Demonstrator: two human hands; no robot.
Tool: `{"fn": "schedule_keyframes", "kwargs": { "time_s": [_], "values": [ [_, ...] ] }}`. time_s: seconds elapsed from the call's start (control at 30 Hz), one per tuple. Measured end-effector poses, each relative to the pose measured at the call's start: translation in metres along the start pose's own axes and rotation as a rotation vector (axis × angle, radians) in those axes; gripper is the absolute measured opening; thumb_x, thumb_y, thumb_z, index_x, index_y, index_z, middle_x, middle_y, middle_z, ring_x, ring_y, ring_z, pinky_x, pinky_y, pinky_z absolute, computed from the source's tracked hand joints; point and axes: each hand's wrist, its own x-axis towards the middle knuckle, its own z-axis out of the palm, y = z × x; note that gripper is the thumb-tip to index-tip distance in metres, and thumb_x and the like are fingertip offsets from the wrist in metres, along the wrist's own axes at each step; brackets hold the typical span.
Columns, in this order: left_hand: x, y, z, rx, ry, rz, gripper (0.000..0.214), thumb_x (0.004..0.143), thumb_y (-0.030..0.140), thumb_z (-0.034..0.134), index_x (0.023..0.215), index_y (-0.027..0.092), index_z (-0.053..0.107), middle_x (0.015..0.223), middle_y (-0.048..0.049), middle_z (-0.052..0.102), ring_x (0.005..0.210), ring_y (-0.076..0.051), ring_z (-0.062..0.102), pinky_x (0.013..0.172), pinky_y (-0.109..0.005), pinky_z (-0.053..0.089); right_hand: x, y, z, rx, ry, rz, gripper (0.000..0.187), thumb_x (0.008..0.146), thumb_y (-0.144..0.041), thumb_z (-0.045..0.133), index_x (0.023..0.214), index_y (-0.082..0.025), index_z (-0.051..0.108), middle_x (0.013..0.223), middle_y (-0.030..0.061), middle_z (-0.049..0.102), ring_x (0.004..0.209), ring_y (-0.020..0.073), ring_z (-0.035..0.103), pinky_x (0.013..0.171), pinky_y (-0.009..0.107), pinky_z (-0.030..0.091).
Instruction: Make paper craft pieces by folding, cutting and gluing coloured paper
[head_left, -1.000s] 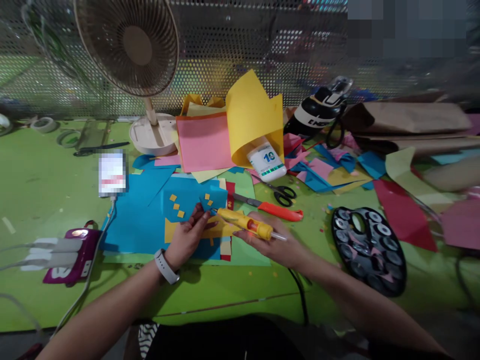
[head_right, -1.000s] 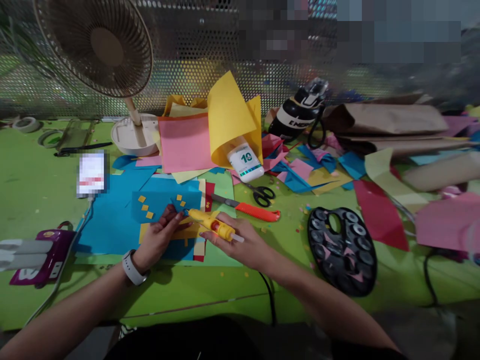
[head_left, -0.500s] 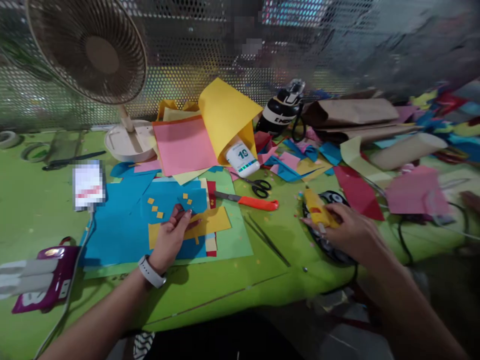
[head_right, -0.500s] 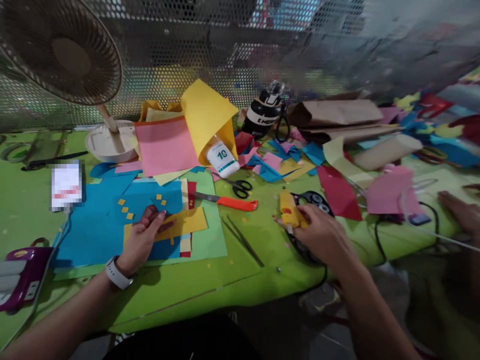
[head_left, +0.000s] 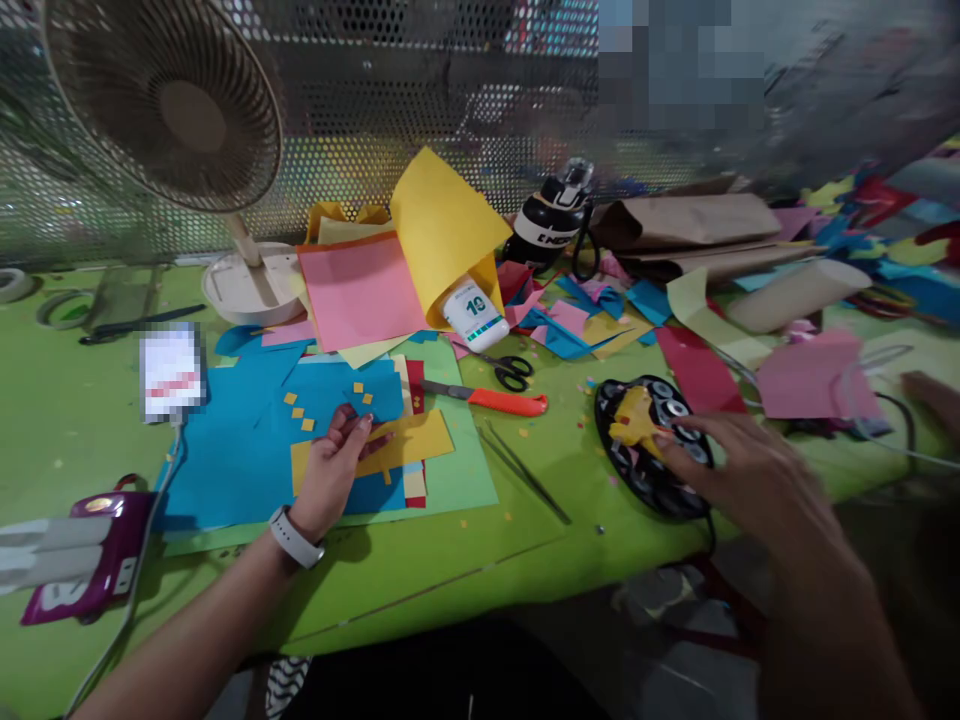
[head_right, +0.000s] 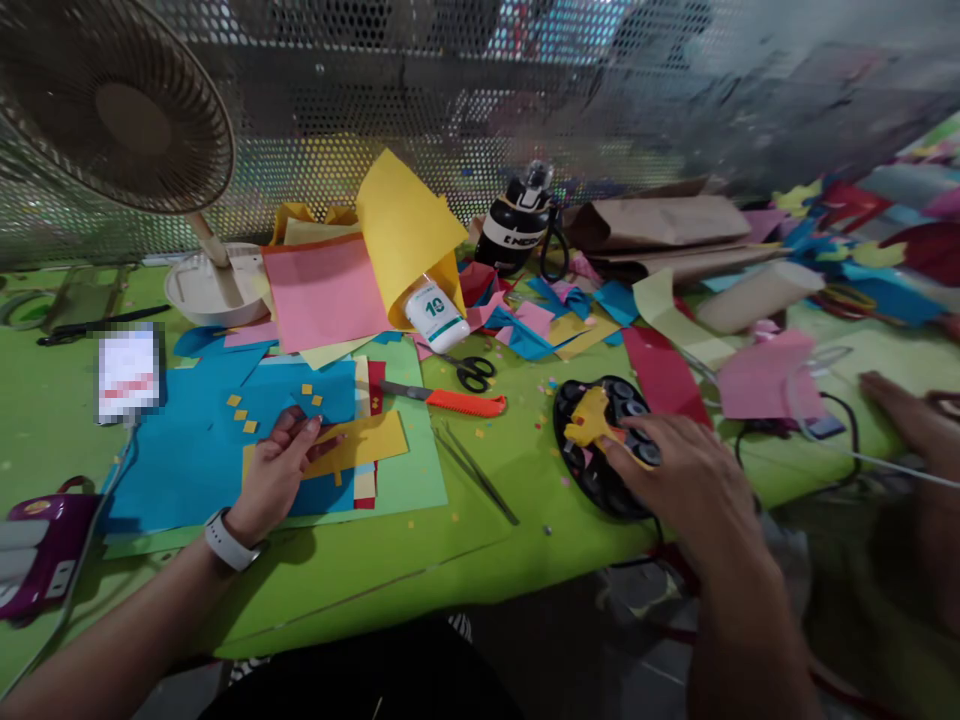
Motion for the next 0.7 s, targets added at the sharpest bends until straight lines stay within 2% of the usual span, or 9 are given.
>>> {"fn": "schedule_keyframes", "kwargs": {
  "time_s": [0.03, 0.07, 0.17, 0.23, 0.33, 0.4, 0.47, 0.57, 0.7],
  "values": [
    [0.0, 0.0, 0.0, -0.001, 0.001, -0.001, 0.036, 0.068, 0.044, 0.08, 0.087, 0.02, 0.06, 0.102, -0.0017, 0.064, 0.1, -0.024, 0.066, 0.089, -0.041, 0.058, -0.002, -0.018, -0.002, 0.037, 0.053, -0.004, 0.028, 0.087, -0.05, 0.053, 0.086, -0.023, 0.061, 0.088, 0.0121, 0.068, 0.085, 0.0286, 0.065, 0.078, 0.041, 0.049],
    [0.0, 0.0, 0.0, -0.003, 0.0, -0.003, 0.036, 0.068, 0.044, 0.08, 0.086, 0.02, 0.06, 0.103, -0.0019, 0.064, 0.101, -0.024, 0.066, 0.089, -0.041, 0.059, -0.004, -0.037, -0.002, 0.114, 0.023, -0.033, 0.028, 0.088, -0.05, 0.053, 0.084, -0.023, 0.06, 0.083, 0.0091, 0.067, 0.078, 0.0254, 0.064, 0.074, 0.038, 0.049],
    [0.0, -0.001, -0.001, -0.022, 0.001, -0.015, 0.036, 0.068, 0.043, 0.081, 0.087, 0.019, 0.06, 0.103, -0.0016, 0.063, 0.1, -0.023, 0.066, 0.089, -0.041, 0.059, -0.01, -0.086, 0.009, 0.262, -0.302, -0.186, 0.03, 0.088, -0.052, 0.057, 0.082, -0.023, 0.057, 0.079, 0.0045, 0.065, 0.072, 0.0207, 0.064, 0.065, 0.031, 0.049],
    [0.0, -0.002, -0.001, -0.032, 0.005, -0.014, 0.036, 0.068, 0.043, 0.081, 0.087, 0.019, 0.061, 0.102, -0.001, 0.063, 0.099, -0.022, 0.067, 0.088, -0.041, 0.059, -0.013, -0.105, 0.019, 0.275, -0.41, -0.221, 0.033, 0.087, -0.054, 0.057, 0.076, -0.023, 0.054, 0.075, 0.0033, 0.064, 0.07, 0.0206, 0.064, 0.061, 0.031, 0.047],
    [0.001, -0.003, -0.002, -0.036, 0.004, -0.017, 0.036, 0.068, 0.043, 0.081, 0.087, 0.02, 0.061, 0.101, -0.0004, 0.062, 0.101, -0.023, 0.066, 0.087, -0.039, 0.06, -0.013, -0.11, 0.027, 0.32, -0.478, -0.17, 0.034, 0.09, -0.051, 0.052, 0.072, -0.023, 0.051, 0.073, 0.003, 0.063, 0.068, 0.0205, 0.064, 0.06, 0.03, 0.047],
    [0.001, -0.003, -0.003, -0.03, -0.004, -0.021, 0.036, 0.068, 0.042, 0.081, 0.088, 0.02, 0.061, 0.1, -0.0004, 0.062, 0.102, -0.023, 0.066, 0.087, -0.039, 0.059, -0.012, -0.106, 0.027, 0.396, -0.498, -0.056, 0.03, 0.09, -0.05, 0.052, 0.076, -0.023, 0.053, 0.072, 0.0024, 0.064, 0.064, 0.0196, 0.063, 0.057, 0.03, 0.047],
    [0.002, -0.003, -0.003, -0.014, -0.014, -0.02, 0.036, 0.069, 0.043, 0.08, 0.087, 0.02, 0.061, 0.098, -0.001, 0.063, 0.103, -0.024, 0.066, 0.088, -0.04, 0.059, -0.011, -0.103, 0.023, 0.552, -0.527, 0.086, 0.027, 0.089, -0.049, 0.053, 0.095, -0.023, 0.057, 0.066, -0.0006, 0.062, 0.056, 0.0176, 0.061, 0.052, 0.028, 0.047],
    [0.002, -0.003, -0.003, 0.008, -0.011, -0.021, 0.038, 0.068, 0.047, 0.08, 0.088, 0.02, 0.06, 0.099, -0.0023, 0.064, 0.103, -0.025, 0.066, 0.087, -0.04, 0.059, -0.006, -0.103, 0.011, 0.886, -0.628, 0.234, 0.038, 0.088, -0.047, 0.056, 0.116, -0.02, 0.057, 0.059, -0.0029, 0.06, 0.05, 0.0168, 0.06, 0.049, 0.028, 0.05],
    [0.001, -0.001, -0.002, -0.003, 0.013, -0.028, 0.041, 0.066, 0.046, 0.082, 0.089, 0.02, 0.06, 0.102, -0.0022, 0.063, 0.101, -0.023, 0.066, 0.086, -0.038, 0.059, 0.002, -0.104, -0.006, 1.307, -0.636, 0.229, 0.051, 0.081, -0.063, 0.055, 0.107, -0.021, 0.068, 0.087, 0.0114, 0.076, 0.083, 0.0282, 0.074, 0.071, 0.041, 0.059]
  ]
}}
